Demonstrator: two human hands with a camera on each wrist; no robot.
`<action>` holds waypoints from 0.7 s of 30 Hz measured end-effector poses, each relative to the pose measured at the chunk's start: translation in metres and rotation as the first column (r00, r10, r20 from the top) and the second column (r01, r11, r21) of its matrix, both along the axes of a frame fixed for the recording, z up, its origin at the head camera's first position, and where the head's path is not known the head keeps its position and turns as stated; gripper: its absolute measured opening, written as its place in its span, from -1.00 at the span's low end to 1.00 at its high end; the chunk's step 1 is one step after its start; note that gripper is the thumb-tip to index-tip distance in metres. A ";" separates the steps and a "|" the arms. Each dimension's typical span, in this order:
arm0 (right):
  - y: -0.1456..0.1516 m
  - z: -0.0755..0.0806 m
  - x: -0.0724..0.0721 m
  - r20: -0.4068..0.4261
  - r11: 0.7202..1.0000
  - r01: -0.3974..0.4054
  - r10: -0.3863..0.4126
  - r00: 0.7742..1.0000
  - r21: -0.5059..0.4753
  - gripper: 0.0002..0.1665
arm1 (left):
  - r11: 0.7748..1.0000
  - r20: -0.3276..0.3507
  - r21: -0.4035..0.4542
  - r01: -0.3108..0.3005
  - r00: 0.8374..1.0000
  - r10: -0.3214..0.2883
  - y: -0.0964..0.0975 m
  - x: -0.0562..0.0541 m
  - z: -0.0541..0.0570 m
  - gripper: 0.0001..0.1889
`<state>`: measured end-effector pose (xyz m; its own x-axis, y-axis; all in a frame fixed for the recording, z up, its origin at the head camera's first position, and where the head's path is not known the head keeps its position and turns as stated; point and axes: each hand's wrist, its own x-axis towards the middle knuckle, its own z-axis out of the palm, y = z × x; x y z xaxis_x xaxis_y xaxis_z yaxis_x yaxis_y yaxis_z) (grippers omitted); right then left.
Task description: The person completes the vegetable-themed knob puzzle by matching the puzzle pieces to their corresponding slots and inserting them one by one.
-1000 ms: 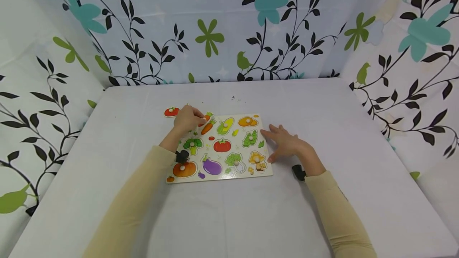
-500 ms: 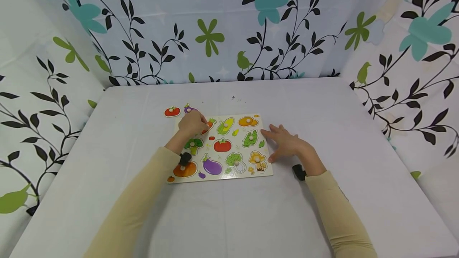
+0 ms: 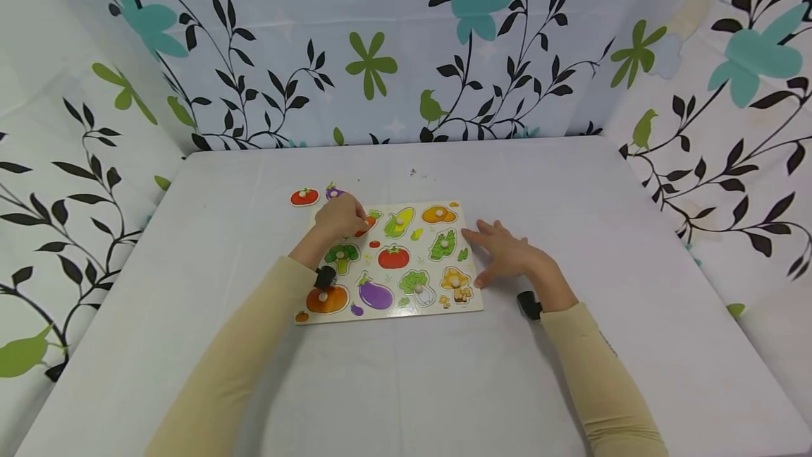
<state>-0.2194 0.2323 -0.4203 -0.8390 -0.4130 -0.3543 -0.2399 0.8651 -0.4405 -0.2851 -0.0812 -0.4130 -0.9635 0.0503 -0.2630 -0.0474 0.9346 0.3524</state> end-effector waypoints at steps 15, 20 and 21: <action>0.004 -0.004 0.000 0.013 1.000 0.016 -0.016 1.000 -0.010 0.22 | 0.946 -0.183 0.307 -0.107 0.969 0.169 -0.066 -0.018 0.003 -0.73; 0.003 -0.004 -0.001 0.006 1.000 0.013 -0.013 1.000 -0.007 0.21 | 0.874 -0.154 0.374 -0.311 0.908 0.389 -0.101 -0.031 -0.008 -0.67; 0.003 -0.004 -0.001 0.007 1.000 0.013 -0.013 1.000 -0.008 0.21 | 0.854 -0.126 0.391 -0.343 0.899 0.419 -0.106 -0.032 -0.011 -0.65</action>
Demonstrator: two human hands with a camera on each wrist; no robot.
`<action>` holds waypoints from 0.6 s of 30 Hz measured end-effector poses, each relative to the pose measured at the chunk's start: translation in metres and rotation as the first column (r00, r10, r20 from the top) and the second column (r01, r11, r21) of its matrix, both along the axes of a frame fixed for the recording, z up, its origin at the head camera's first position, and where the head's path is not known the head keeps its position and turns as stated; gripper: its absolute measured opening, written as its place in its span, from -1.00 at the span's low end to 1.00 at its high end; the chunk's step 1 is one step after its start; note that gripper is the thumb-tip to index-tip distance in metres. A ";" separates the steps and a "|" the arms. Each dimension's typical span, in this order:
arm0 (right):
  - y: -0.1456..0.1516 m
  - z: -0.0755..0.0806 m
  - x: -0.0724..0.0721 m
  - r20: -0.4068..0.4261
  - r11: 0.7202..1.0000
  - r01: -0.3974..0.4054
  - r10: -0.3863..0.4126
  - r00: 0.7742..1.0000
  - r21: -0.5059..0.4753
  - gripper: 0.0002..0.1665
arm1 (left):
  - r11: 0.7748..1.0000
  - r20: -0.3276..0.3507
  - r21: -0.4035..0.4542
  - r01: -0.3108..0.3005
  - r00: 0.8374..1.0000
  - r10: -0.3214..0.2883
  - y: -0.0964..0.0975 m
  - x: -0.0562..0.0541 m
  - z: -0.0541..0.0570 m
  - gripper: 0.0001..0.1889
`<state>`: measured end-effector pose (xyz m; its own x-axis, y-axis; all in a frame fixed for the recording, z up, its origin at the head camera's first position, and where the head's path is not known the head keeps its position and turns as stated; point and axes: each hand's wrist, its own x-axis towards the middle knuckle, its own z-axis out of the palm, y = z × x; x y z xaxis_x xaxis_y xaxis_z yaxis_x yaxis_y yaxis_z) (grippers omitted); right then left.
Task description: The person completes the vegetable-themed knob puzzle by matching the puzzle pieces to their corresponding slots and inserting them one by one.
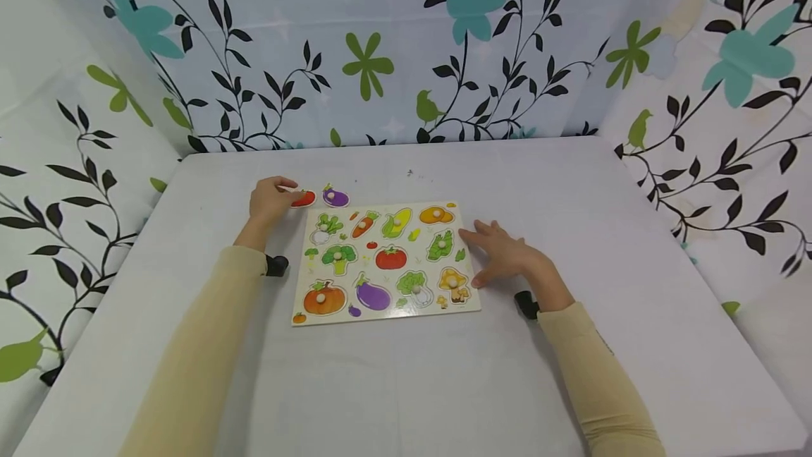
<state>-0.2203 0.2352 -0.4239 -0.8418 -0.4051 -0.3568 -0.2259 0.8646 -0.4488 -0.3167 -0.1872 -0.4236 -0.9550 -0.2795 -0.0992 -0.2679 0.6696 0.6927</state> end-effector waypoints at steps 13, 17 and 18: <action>0.000 0.002 -0.001 -0.002 1.000 0.002 -0.002 1.000 0.009 0.21 | 0.997 0.047 0.033 -0.064 0.997 0.063 -0.003 -0.011 -0.012 -0.72; 0.000 0.001 0.000 0.008 1.000 0.006 -0.006 1.000 0.000 0.21 | 0.997 0.033 0.013 -0.076 0.997 0.076 -0.002 -0.010 -0.012 -0.72; 0.000 0.000 0.000 0.010 1.000 0.008 -0.008 1.000 -0.001 0.21 | 0.997 0.025 0.017 -0.079 0.997 0.079 -0.001 -0.009 -0.011 -0.71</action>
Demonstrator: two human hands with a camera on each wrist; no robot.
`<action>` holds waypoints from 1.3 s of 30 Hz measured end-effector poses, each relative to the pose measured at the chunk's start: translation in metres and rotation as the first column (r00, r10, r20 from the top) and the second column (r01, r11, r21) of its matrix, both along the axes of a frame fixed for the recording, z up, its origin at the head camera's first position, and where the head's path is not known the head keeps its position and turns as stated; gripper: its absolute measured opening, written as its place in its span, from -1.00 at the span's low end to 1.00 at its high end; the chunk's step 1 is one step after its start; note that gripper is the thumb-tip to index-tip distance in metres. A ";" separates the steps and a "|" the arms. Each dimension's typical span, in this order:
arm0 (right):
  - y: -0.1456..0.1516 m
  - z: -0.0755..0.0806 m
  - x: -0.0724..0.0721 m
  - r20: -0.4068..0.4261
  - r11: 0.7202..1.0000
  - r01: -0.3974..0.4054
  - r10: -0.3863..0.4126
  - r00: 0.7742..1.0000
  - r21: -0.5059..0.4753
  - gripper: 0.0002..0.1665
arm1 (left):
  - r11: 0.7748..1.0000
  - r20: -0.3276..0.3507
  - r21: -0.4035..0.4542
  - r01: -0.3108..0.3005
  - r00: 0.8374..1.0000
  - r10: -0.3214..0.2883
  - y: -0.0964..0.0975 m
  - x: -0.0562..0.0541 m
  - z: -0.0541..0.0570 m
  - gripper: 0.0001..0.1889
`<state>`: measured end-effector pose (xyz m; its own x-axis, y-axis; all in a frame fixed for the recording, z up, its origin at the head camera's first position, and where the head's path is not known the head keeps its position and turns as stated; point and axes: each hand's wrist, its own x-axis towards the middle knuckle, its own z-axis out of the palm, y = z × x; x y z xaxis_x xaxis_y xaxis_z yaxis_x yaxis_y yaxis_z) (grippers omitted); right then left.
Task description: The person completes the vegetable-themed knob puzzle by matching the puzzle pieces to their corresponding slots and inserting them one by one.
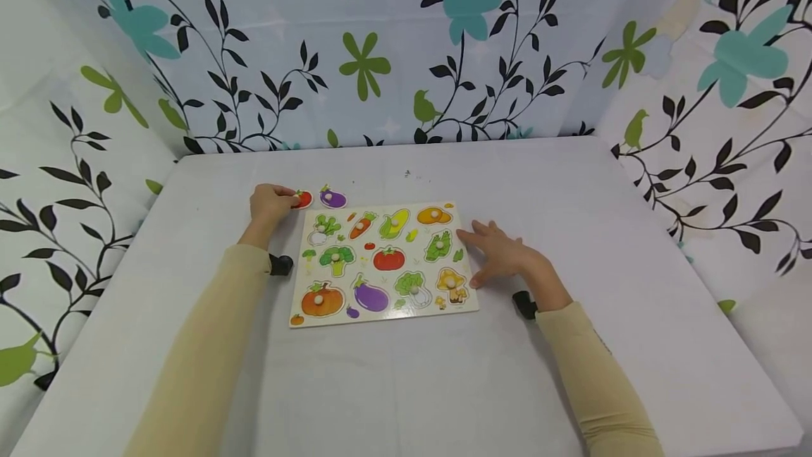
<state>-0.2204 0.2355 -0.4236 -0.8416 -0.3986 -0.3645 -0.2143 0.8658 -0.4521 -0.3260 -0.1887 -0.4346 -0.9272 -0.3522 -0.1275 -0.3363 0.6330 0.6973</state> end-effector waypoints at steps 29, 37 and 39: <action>-0.002 0.004 -0.002 -0.009 1.000 -0.014 0.015 1.000 0.011 0.20 | 0.862 0.028 -0.158 0.481 0.875 -0.483 0.138 0.101 0.025 -0.90; -0.003 0.001 -0.001 -0.003 1.000 -0.009 0.009 1.000 0.018 0.21 | 0.780 0.153 -0.269 0.565 0.825 -0.545 0.146 0.101 0.012 -0.91; -0.003 0.001 -0.001 -0.005 1.000 -0.010 0.010 1.000 0.020 0.21 | 0.755 0.187 -0.296 0.586 0.810 -0.555 0.147 0.100 0.010 -0.91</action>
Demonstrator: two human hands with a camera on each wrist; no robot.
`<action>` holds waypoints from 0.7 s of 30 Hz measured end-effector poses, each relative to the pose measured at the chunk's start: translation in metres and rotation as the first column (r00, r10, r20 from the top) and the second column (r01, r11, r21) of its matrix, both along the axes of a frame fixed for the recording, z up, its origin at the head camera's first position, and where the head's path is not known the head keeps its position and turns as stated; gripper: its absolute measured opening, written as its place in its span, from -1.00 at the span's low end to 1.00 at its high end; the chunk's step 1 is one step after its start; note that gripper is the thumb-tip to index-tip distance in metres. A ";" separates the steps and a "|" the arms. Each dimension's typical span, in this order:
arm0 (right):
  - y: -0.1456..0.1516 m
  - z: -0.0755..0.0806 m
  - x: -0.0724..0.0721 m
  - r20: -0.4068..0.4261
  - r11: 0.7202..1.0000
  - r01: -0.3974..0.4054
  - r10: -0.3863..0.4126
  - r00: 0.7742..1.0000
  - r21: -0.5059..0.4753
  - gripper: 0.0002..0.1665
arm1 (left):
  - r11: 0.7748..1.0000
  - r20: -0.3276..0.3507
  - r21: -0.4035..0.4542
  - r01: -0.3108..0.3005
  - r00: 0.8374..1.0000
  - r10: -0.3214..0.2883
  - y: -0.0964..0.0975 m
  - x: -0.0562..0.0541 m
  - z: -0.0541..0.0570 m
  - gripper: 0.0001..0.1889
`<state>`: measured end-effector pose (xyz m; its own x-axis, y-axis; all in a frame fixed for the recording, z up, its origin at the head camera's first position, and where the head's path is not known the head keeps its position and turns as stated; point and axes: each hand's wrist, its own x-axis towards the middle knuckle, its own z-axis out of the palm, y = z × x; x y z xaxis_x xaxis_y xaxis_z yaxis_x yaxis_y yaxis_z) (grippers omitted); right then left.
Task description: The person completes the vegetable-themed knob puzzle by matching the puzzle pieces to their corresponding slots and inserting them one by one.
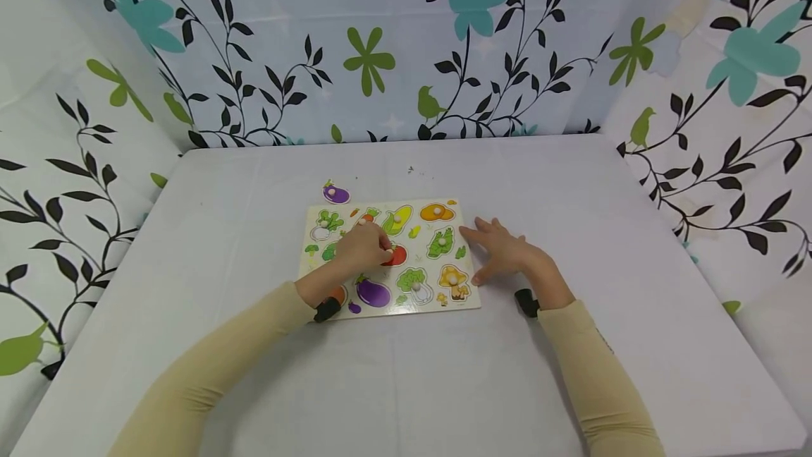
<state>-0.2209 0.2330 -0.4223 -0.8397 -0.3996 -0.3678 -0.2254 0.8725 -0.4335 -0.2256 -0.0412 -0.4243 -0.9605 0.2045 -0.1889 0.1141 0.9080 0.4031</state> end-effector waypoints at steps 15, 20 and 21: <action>0.003 0.000 0.000 -0.005 1.000 0.001 -0.001 1.000 -0.012 0.22 | 0.994 0.100 0.063 0.088 0.990 -0.094 -0.006 -0.001 0.011 -0.79; 0.002 -0.001 0.001 0.002 1.000 0.002 -0.002 1.000 -0.021 0.22 | 0.963 0.110 0.260 -0.068 0.993 0.040 -0.039 -0.025 0.029 -0.70; 0.001 -0.001 0.001 0.002 1.000 0.000 0.000 1.000 -0.021 0.21 | 0.945 0.094 0.309 -0.109 0.992 0.084 -0.049 -0.033 0.032 -0.68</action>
